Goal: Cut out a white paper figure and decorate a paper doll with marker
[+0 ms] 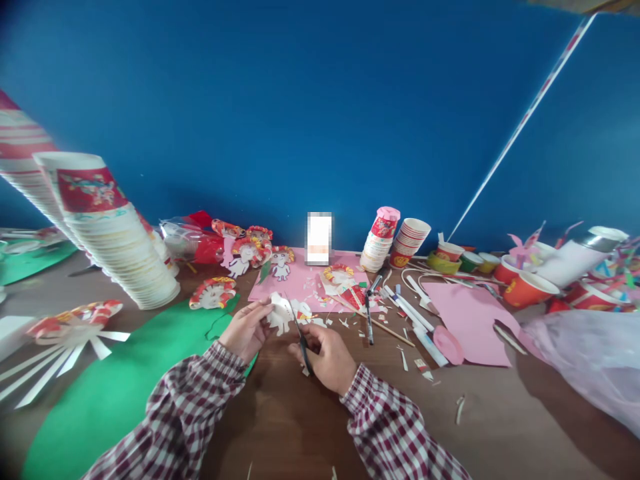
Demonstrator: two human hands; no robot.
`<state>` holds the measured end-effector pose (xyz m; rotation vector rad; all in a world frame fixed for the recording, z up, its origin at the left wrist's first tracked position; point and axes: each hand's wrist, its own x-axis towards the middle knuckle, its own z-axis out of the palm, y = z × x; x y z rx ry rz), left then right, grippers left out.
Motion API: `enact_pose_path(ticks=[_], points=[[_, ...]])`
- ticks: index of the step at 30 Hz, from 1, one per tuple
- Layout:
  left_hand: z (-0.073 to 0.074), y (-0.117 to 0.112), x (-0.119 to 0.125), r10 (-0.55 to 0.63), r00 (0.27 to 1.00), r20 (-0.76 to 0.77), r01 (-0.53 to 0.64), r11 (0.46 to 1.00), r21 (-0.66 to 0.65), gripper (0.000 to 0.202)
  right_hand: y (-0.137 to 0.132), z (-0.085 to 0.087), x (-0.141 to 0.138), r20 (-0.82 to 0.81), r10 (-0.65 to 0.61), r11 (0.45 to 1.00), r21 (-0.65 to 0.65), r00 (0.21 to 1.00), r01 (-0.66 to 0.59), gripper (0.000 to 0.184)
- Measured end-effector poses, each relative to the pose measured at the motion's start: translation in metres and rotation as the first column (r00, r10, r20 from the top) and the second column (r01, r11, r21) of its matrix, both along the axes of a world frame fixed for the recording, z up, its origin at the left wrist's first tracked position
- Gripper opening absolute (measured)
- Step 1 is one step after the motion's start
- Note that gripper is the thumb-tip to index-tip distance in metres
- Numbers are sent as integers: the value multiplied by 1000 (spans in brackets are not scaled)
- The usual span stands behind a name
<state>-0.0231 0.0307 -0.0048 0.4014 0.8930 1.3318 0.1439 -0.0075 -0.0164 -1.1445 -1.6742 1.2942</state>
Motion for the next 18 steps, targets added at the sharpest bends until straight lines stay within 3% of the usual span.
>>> enact_pose_path(ticks=[18], points=[[3,-2,0,-57,997,-50,57,998,9,20,0,-1,1,-1,8,1000,3,1000,-8,29]])
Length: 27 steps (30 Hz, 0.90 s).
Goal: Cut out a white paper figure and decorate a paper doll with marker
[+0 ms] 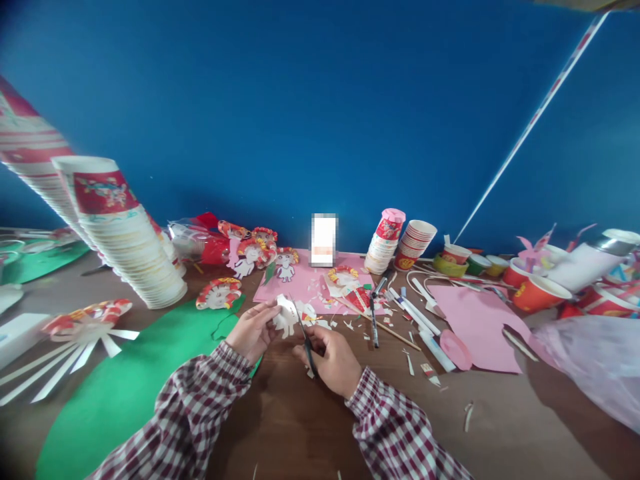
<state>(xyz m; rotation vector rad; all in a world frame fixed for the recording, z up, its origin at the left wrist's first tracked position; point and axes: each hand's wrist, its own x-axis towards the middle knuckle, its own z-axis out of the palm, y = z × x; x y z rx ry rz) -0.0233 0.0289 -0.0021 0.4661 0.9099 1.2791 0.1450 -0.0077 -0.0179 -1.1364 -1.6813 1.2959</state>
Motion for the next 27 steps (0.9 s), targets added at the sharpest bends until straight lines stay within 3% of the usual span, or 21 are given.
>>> enact_pose_path(ticks=[12,27], points=[[-3,-1,1,-110,994,-21,111,992,52,25,1,-3,0,-6,-5,1000,-1,1000,5,33],[0,-5,4,-137,989,-57,141,986,84,28,0,1,-1,-14,-1,1000,-11,1000,1,30]])
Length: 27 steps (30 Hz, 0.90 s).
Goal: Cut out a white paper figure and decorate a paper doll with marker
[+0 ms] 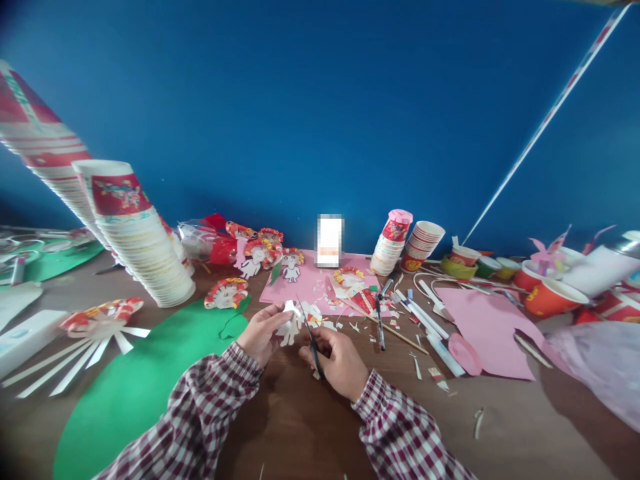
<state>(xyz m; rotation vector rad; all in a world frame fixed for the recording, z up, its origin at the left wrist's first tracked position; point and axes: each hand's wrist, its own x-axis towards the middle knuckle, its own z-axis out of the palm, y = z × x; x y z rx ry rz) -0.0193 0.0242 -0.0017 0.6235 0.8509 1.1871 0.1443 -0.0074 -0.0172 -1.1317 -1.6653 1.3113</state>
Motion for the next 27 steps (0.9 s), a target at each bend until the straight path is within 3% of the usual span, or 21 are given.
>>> enact_pose_path(ticks=[6,9,13,15,18,21,24,27], points=[[-4,0,2,10,1000,-18,-10,1000,26,32,-1,2,-2,-37,-4,1000,-20,999,3,29],[-11,-2,7,-11,998,-57,14,999,52,34,1,4,-1,-131,-86,995,-68,988,78,33],[-12,-13,11,-202,976,-74,210,971,117,30,5,8,4,-333,-288,957,-131,898,258,35],[-10,-21,11,-402,909,-110,415,896,157,29,7,8,6,-405,-360,933,-142,840,331,32],[-9,-32,10,-707,665,-241,745,649,153,32,9,8,7,-460,-423,903,-148,780,403,29],[-15,-39,11,-816,510,-271,859,499,114,38,10,7,7,-481,-440,892,-136,758,432,28],[-20,-43,13,-840,472,-267,881,460,109,41,11,8,8,-483,-446,888,-134,753,440,30],[-21,-44,14,-809,528,-257,848,514,125,41,11,8,9,-475,-449,887,-132,757,443,30]])
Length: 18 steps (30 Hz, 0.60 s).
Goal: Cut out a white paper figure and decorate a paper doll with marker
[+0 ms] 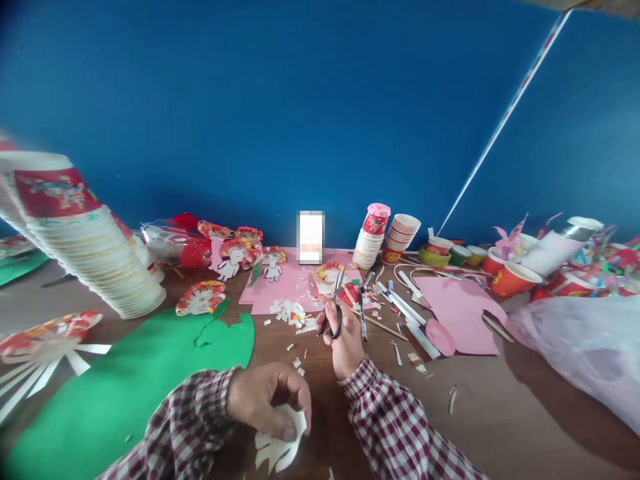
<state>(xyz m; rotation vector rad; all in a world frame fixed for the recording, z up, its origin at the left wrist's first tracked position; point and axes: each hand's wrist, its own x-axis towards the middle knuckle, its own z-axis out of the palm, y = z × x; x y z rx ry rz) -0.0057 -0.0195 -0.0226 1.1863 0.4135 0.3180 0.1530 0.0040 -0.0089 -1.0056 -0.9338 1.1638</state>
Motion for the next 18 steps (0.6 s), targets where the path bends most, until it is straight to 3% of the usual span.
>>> enact_pose_path(ticks=[3,7,13,16,18], points=[[3,3,-1,23,1000,-7,-23,999,44,40,0,0,0,16,-2,1000,-5,1000,2,30],[11,11,-5,-59,996,-63,66,991,118,37,0,0,-1,13,-13,1000,-20,1000,13,32],[12,15,-6,-32,996,-79,40,994,105,31,1,-2,1,-15,10,1000,-20,1000,-11,30],[8,18,-1,172,984,-43,-172,985,18,29,1,-4,2,-6,14,1000,-15,1000,-14,30],[7,23,2,437,899,-27,-438,897,-65,30,0,-4,3,15,12,1000,-16,1000,-12,30]])
